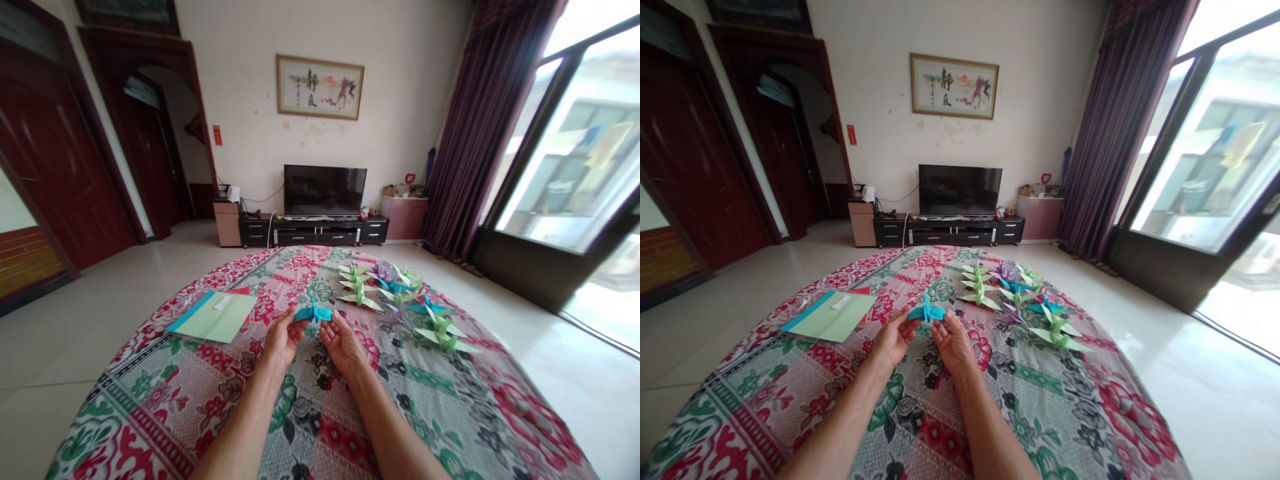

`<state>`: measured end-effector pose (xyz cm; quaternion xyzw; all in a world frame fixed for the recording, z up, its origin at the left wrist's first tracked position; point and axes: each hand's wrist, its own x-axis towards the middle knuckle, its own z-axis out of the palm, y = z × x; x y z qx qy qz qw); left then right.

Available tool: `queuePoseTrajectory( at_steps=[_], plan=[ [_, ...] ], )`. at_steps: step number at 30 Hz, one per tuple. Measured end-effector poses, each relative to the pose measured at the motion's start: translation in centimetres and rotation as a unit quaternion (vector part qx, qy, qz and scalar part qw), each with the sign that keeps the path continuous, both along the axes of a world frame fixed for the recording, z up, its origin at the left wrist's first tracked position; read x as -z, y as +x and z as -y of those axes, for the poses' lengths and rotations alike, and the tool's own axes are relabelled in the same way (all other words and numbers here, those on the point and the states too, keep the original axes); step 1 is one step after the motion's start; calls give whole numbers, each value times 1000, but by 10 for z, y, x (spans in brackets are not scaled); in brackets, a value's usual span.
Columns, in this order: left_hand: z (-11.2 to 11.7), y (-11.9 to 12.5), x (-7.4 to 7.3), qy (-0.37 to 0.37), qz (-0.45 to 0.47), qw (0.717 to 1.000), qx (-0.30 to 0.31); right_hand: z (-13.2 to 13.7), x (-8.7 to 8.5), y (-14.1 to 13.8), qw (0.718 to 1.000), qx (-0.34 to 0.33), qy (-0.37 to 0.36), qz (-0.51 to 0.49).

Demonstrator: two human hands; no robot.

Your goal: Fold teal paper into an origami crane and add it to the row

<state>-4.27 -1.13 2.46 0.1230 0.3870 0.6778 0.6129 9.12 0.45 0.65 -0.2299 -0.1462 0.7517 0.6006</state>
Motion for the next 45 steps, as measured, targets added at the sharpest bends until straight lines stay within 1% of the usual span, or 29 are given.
queuePoseTrajectory(
  at_steps=[4, 10, 20, 28, 34, 40, 45],
  plan=[
    [-3, 0, 3, -2, 21, 1000, -1, -2, 2, 0, 1000, 2, 8, -5],
    [-4, 2, 5, 6, 49, 999, 2, 0, 0, -2, 1000, 8, 15, -14],
    [-3, 0, 5, 8, 46, 999, -6, -1, 1, -1, 1000, 8, 5, -4],
    [-3, -1, 6, 4, 45, 999, -12, 0, 1, -2, 999, 29, 2, 24],
    [-3, 0, 6, 4, 47, 999, -6, -2, 2, -1, 999, 32, 10, 6],
    [-2, 3, 4, -13, 56, 998, -15, -3, 4, -2, 999, 38, 3, -9],
    [-3, 2, 4, -12, 59, 998, -16, -4, 5, -3, 999, 33, 8, -9]
  ],
)
